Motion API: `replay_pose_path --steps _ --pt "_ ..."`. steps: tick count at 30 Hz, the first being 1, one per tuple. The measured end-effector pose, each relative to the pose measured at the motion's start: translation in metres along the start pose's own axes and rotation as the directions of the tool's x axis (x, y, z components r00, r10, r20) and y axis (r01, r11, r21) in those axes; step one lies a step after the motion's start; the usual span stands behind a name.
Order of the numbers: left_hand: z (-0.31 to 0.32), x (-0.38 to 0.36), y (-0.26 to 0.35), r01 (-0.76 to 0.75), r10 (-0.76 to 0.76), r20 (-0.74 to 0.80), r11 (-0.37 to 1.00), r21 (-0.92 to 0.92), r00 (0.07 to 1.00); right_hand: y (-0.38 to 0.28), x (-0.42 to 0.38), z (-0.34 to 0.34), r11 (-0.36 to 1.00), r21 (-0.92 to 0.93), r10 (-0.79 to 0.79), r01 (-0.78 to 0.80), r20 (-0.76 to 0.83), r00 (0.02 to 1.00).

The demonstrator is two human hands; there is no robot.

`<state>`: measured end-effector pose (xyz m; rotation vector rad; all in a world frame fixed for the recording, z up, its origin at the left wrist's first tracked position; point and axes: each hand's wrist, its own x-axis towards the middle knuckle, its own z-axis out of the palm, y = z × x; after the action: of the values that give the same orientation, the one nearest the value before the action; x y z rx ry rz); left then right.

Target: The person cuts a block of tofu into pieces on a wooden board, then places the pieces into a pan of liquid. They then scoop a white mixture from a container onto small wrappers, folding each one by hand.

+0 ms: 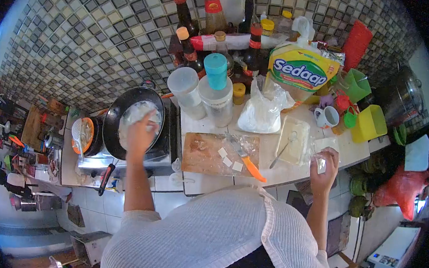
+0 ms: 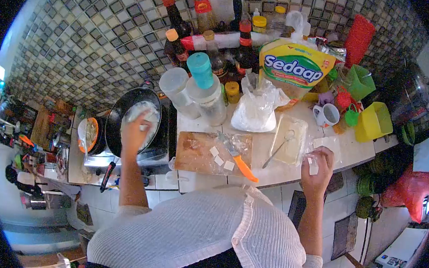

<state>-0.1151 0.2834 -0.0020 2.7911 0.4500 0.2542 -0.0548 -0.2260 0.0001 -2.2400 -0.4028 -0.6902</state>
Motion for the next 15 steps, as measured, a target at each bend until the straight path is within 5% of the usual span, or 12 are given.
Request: replay_pose_path --steps 3,5,6,8,13,15 --pt "0.044 -0.013 0.045 -0.010 0.079 0.182 0.936 -0.352 0.980 0.003 -0.001 0.001 0.999 -0.004 0.035 -0.035 0.025 0.999" --pt "0.053 -0.025 0.087 -0.078 0.183 0.362 0.955 -0.285 0.914 0.004 -0.001 0.003 0.989 0.037 0.132 -0.141 0.184 0.974" --pt "0.065 -0.031 0.098 -0.084 0.192 0.365 0.953 -0.292 0.911 0.003 0.000 0.005 0.973 0.055 0.197 -0.224 0.301 0.933" --pt "0.087 -0.040 0.113 -0.526 0.567 0.158 0.817 -0.236 0.808 0.007 -0.005 0.012 0.972 0.020 0.205 -0.232 0.403 0.892" --pt "0.070 -0.046 0.144 -0.547 0.535 0.282 0.836 -0.042 0.797 0.028 -0.018 0.033 0.974 -0.078 0.223 -0.214 0.523 0.823" --pt "0.079 -0.040 0.133 -0.480 0.520 0.125 0.840 -0.252 0.845 0.026 -0.020 0.042 0.970 -0.232 0.202 -0.070 0.617 0.760"
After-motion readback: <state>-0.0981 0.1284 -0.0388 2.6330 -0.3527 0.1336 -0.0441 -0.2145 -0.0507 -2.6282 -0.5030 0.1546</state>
